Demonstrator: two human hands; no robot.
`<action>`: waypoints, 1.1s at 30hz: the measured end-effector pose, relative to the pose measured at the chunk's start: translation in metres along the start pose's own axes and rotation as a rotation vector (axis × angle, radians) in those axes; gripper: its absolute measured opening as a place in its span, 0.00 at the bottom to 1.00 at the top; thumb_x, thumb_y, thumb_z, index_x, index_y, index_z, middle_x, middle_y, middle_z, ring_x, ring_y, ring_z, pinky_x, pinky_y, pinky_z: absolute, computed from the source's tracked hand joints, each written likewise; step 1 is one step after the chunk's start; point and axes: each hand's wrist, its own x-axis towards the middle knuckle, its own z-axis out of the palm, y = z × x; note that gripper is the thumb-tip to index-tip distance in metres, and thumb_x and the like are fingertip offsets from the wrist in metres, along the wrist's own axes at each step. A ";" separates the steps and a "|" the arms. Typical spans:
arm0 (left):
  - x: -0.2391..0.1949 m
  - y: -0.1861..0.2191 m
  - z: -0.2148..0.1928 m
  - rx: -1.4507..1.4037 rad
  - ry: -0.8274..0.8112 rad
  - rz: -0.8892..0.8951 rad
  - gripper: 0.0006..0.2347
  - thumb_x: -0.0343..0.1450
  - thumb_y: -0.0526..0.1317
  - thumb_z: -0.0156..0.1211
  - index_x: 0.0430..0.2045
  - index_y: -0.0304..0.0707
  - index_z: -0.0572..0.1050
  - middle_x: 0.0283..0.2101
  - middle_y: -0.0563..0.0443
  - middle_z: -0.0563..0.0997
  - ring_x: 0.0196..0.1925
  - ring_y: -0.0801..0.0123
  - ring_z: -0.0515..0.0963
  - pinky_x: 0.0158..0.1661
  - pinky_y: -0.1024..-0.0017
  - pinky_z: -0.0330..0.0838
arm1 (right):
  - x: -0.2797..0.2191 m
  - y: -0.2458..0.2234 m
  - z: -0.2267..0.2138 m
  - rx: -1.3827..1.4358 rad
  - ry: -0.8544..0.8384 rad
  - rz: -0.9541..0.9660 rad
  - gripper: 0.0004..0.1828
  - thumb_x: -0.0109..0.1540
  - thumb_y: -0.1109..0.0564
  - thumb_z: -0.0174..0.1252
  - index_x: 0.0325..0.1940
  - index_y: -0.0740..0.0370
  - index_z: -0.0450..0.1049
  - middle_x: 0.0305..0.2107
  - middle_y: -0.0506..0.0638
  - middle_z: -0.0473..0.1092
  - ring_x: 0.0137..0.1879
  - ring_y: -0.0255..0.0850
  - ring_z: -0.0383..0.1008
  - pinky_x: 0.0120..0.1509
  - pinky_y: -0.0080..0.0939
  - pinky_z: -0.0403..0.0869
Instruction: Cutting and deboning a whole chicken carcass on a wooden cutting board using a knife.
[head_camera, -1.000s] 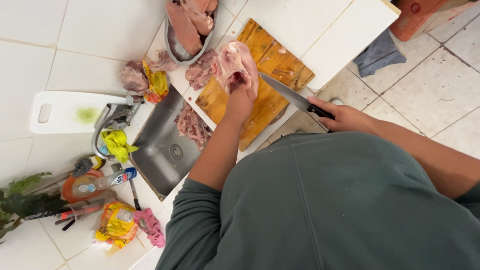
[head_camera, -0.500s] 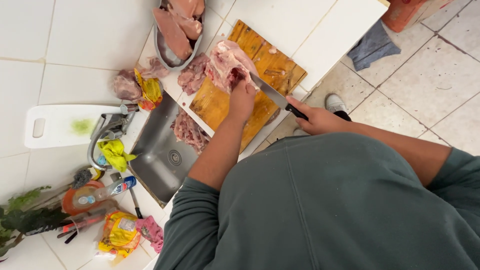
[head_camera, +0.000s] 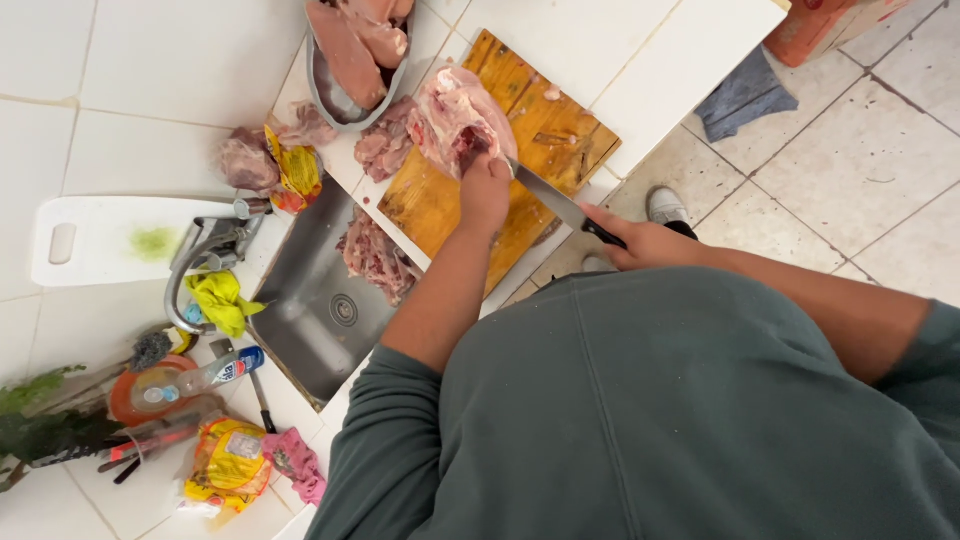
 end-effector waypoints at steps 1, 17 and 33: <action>0.003 -0.004 0.000 -0.004 -0.001 -0.004 0.16 0.72 0.49 0.42 0.30 0.36 0.74 0.35 0.28 0.81 0.47 0.34 0.81 0.49 0.43 0.74 | -0.003 0.009 0.001 -0.003 -0.004 0.003 0.44 0.64 0.54 0.49 0.82 0.31 0.42 0.52 0.73 0.72 0.54 0.73 0.73 0.60 0.67 0.74; 0.004 -0.047 0.029 -0.410 0.083 0.170 0.08 0.69 0.39 0.52 0.26 0.32 0.73 0.30 0.32 0.77 0.40 0.50 0.79 0.47 0.57 0.73 | 0.021 -0.018 0.006 -0.005 0.138 0.064 0.40 0.66 0.49 0.49 0.80 0.26 0.43 0.52 0.70 0.72 0.57 0.66 0.73 0.64 0.63 0.72; 0.007 -0.040 0.030 -0.426 0.145 0.148 0.08 0.71 0.40 0.53 0.26 0.35 0.73 0.29 0.32 0.77 0.38 0.51 0.79 0.47 0.57 0.72 | 0.000 0.023 0.017 -0.182 0.023 0.001 0.43 0.65 0.52 0.49 0.82 0.31 0.39 0.56 0.72 0.70 0.54 0.71 0.74 0.59 0.66 0.75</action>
